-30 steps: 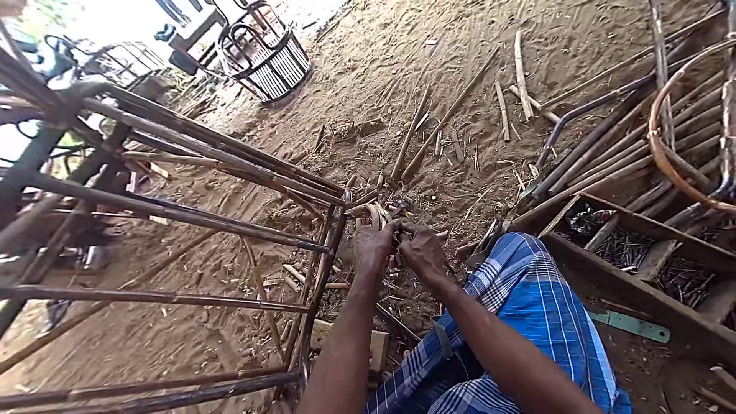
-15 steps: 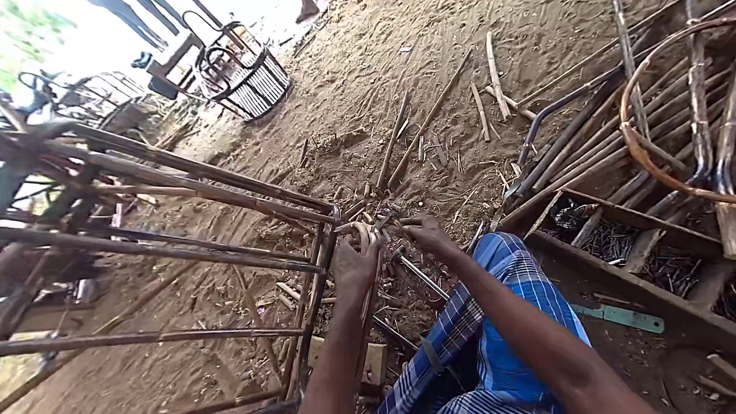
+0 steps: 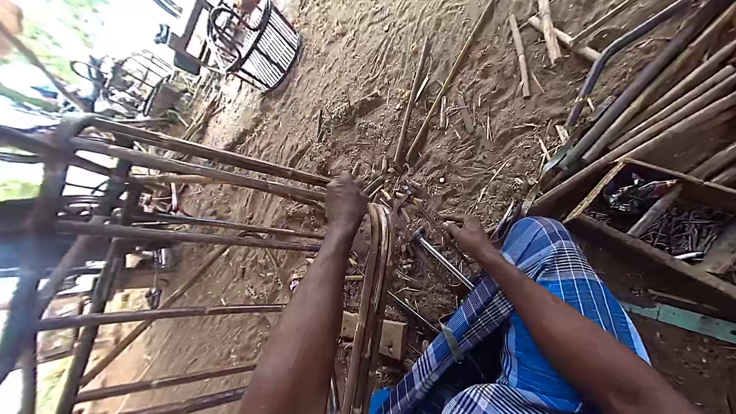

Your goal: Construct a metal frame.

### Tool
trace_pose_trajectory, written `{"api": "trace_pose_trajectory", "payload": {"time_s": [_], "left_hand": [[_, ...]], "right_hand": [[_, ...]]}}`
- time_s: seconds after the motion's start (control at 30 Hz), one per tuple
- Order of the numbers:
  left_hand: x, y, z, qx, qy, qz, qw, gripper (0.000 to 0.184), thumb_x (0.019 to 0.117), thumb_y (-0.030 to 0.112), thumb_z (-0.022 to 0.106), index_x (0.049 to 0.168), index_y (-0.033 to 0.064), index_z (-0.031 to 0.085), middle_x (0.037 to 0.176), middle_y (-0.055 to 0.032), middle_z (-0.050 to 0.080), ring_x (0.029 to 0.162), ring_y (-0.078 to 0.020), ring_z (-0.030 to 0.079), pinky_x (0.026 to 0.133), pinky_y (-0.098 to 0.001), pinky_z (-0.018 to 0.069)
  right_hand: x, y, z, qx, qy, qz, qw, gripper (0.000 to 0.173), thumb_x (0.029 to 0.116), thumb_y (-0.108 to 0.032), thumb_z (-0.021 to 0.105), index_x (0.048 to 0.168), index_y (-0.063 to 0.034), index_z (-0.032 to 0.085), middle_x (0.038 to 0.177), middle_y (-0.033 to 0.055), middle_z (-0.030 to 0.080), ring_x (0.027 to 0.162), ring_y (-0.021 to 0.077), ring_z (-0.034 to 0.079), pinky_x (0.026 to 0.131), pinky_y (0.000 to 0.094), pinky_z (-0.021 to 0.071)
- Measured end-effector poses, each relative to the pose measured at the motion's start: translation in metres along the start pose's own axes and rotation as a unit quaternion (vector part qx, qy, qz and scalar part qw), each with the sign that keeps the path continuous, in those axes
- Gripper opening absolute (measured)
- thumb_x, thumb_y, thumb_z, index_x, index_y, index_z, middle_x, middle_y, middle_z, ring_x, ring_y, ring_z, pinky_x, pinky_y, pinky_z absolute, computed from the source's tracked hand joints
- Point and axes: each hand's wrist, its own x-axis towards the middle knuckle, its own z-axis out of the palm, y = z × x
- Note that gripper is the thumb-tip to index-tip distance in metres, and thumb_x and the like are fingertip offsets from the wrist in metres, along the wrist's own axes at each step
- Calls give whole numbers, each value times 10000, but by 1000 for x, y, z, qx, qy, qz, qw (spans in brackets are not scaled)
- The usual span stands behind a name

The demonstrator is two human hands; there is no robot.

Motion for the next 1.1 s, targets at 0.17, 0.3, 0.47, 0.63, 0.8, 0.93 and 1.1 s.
{"api": "trace_pose_trajectory", "payload": {"time_s": [0.17,0.3,0.47,0.63,0.8,0.93,1.1], "left_hand": [[-2,-23,-8,-358,76,-150,919,703,1079,615,277,1090,66,715,942,-80,783,854,-224,766,810,-490,625],[-97,-41,-10,-432,-22,-92,897,560,1068,526,461,1369,71,588,1276,-117,687,1142,-258,682,976,-500,565],[-194,-57,28,-404,-170,-71,896,580,887,329,803,1386,127,587,1109,-103,725,917,-232,713,786,-465,612],[-211,-48,57,-373,-108,-125,913,455,902,509,761,1146,138,662,781,-98,685,605,-248,636,536,-462,540],[-206,-37,71,-228,-25,-147,962,528,870,651,716,1006,142,691,783,-117,687,712,-335,681,615,-609,538],[-203,-22,60,-160,-25,-189,969,681,849,782,624,898,105,673,814,-167,677,784,-392,687,637,-615,540],[-195,-14,53,-134,-77,-258,954,842,764,934,512,906,128,711,870,-147,716,846,-352,718,699,-598,560]], "right_hand": [[-37,-15,4,-42,32,-170,984,321,1026,-335,592,1324,-307,706,1179,-23,748,1025,146,714,915,499,576],[-81,-14,27,10,5,-252,968,326,974,-260,680,1294,-295,728,1083,-44,750,900,96,705,817,422,609],[-117,-8,67,-19,-40,-275,960,335,970,-234,681,1293,-312,728,941,-38,702,779,96,657,682,373,586],[-117,-3,79,-33,-38,-286,957,305,1001,-226,646,1284,-297,734,1001,-51,716,841,82,670,731,366,595],[-117,-3,77,-105,29,-322,940,298,986,-201,661,1258,-293,745,994,-38,719,819,100,679,699,376,593],[-127,-18,91,-97,100,-254,957,296,1006,-235,648,1285,-284,734,1010,-19,726,834,133,693,714,422,598],[-55,-65,62,-7,203,-56,977,375,1044,-292,566,1367,-127,663,1148,147,731,1008,286,709,915,541,553]]}}
